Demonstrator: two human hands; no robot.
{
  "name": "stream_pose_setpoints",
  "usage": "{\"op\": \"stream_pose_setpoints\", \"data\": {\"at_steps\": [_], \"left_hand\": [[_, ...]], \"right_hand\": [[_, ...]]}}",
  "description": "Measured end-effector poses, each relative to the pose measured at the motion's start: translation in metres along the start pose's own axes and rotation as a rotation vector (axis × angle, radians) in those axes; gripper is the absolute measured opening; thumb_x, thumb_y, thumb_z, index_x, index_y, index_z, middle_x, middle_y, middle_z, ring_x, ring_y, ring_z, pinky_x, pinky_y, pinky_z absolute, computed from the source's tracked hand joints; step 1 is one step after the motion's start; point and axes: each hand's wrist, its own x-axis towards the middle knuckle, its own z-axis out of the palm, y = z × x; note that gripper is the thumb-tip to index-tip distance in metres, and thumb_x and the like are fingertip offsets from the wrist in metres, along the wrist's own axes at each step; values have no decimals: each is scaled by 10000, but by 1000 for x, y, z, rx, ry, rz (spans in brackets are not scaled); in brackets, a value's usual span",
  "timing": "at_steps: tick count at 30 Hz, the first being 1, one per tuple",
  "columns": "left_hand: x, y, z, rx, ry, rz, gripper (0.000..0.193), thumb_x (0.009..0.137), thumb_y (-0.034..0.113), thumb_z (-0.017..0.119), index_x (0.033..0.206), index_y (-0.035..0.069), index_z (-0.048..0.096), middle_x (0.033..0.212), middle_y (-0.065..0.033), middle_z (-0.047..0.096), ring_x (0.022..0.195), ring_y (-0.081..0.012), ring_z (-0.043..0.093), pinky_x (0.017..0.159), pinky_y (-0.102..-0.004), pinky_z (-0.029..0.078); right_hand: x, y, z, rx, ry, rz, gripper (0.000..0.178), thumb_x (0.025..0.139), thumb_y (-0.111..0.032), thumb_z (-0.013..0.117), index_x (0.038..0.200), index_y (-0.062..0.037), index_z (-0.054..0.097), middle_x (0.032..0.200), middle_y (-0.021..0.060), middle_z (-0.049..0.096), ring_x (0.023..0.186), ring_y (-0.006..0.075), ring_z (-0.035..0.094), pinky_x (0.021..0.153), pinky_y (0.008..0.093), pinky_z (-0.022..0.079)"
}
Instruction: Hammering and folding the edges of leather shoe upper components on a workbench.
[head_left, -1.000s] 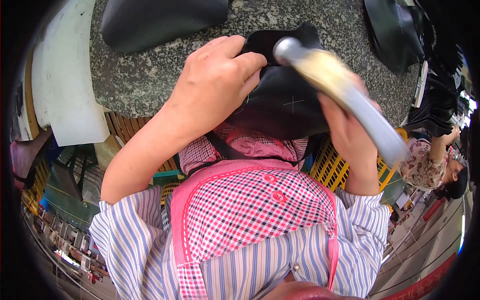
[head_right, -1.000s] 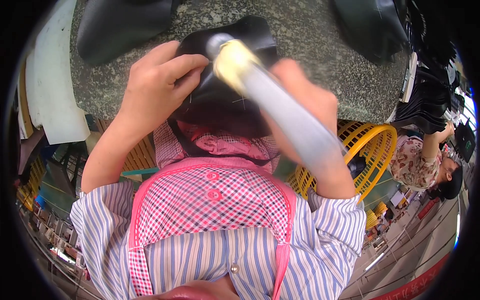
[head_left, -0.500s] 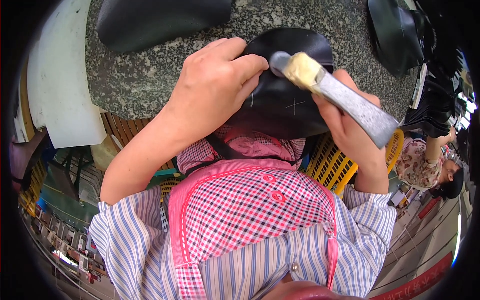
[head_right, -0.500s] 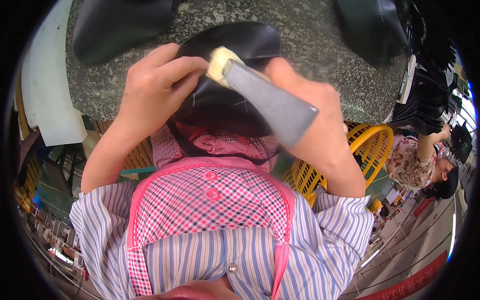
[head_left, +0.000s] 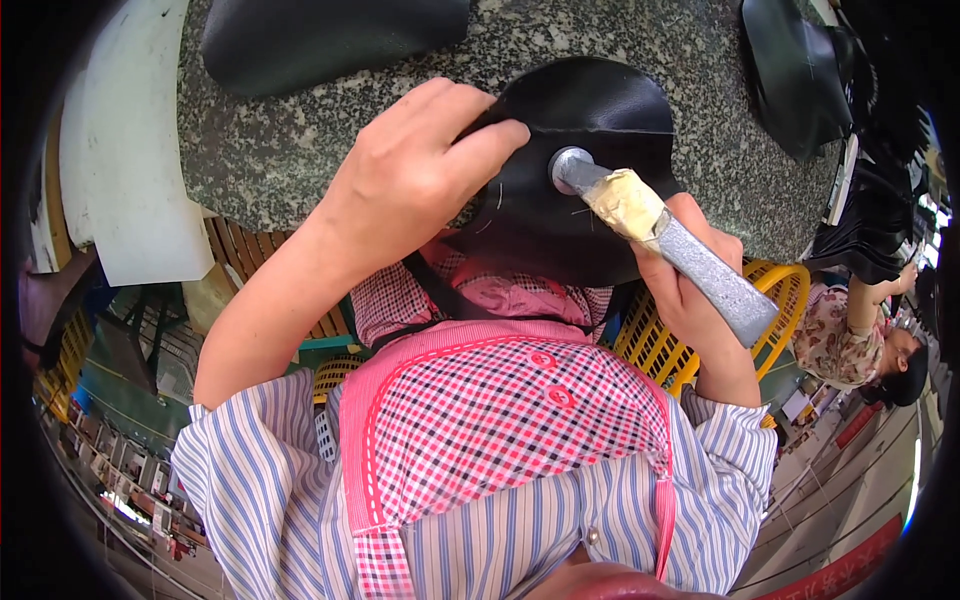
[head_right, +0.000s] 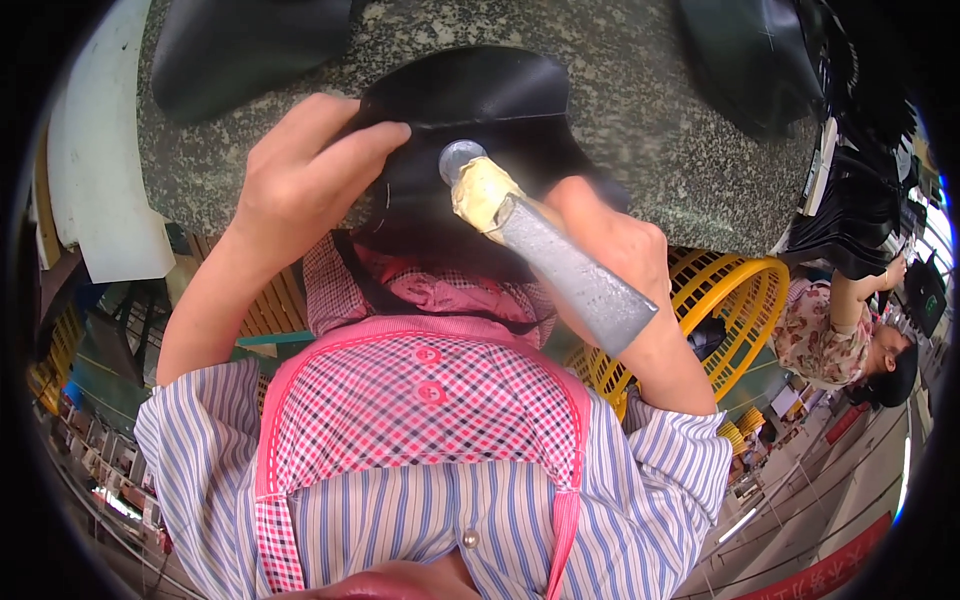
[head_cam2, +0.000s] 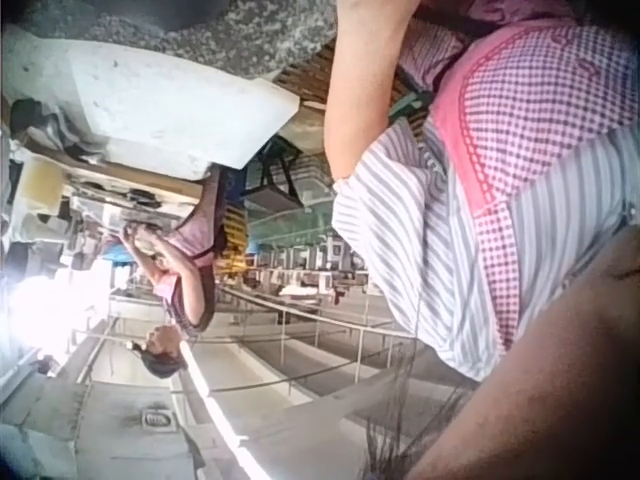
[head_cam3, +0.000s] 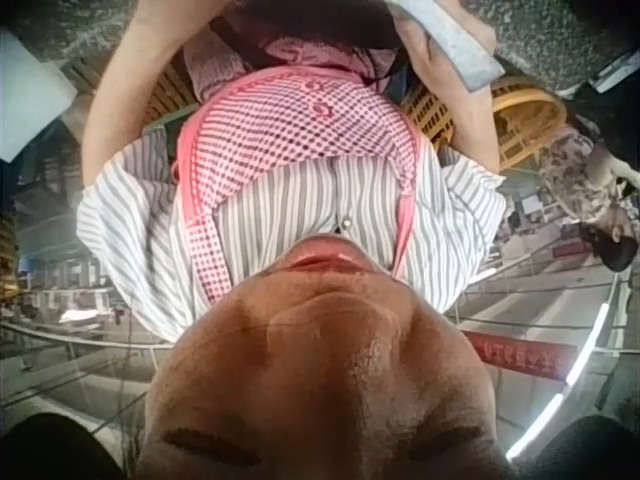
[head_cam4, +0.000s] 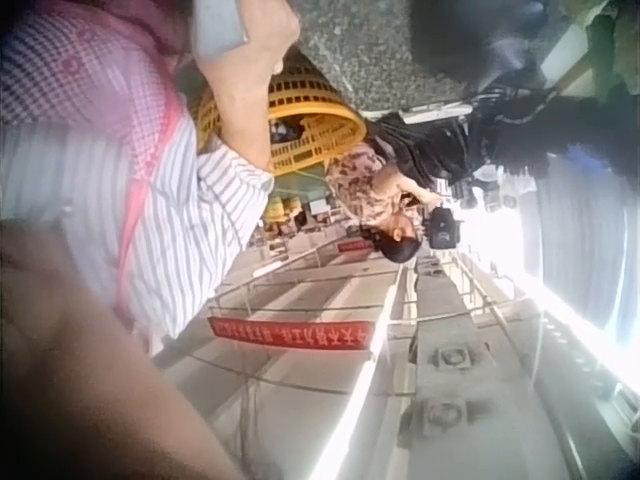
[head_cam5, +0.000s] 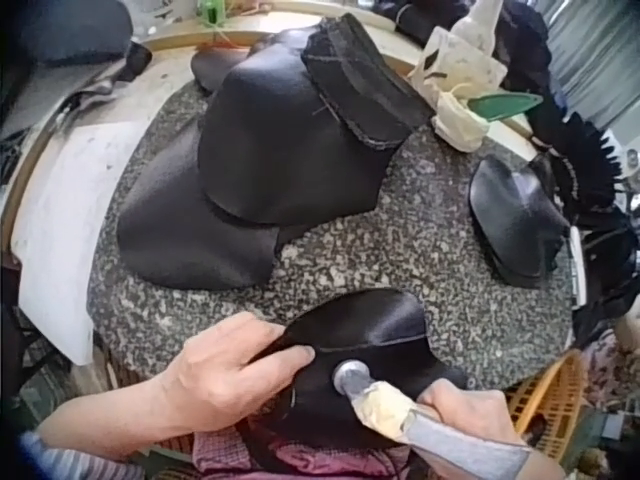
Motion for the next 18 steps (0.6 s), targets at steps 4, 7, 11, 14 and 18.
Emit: {"op": "stream_pose_setpoints", "data": {"at_steps": [4, 7, 11, 14, 18], "left_hand": [[11, 9, -2, -36, -50, -268, 164, 703, 57, 652, 867, 52, 648, 750, -90, 541, 662, -250, 567, 574, -336, 465], [13, 14, -1, -34, -75, -367, 155, 717, 48, 659, 871, 66, 668, 728, -81, 542, 621, -234, 560, 552, -315, 450], [9, 19, 2, -72, 15, -444, 113, 731, 46, 652, 841, 64, 671, 694, -70, 543, 596, -217, 558, 539, -301, 443], [10, 18, 5, -47, 32, -473, 153, 727, 47, 657, 877, 76, 651, 659, -63, 544, 559, -197, 554, 528, -296, 440], [23, 17, -4, -144, -19, -580, 184, 733, 64, 606, 889, 50, 510, 700, -128, 594, 688, -329, 597, 618, -428, 467]], "right_hand": [[2, -2, 1, -49, -11, -66, 109, 822, -71, 603, 804, -18, 509, 577, 93, 489, 481, 189, 527, 464, 271, 385], [4, -5, -1, -56, 1, -56, 107, 824, -68, 601, 796, -19, 510, 581, 89, 484, 476, 182, 516, 464, 271, 384], [5, -7, -4, 7, -1, -9, 107, 821, -62, 601, 788, -20, 509, 591, 86, 480, 481, 169, 508, 470, 274, 387], [10, -9, -15, -19, -10, -32, 96, 817, -49, 598, 790, -12, 514, 600, 86, 484, 493, 153, 506, 475, 277, 389], [14, -20, -22, 78, 279, -111, 141, 782, -93, 629, 874, -6, 566, 741, 91, 610, 659, 192, 620, 603, 274, 481]]}}
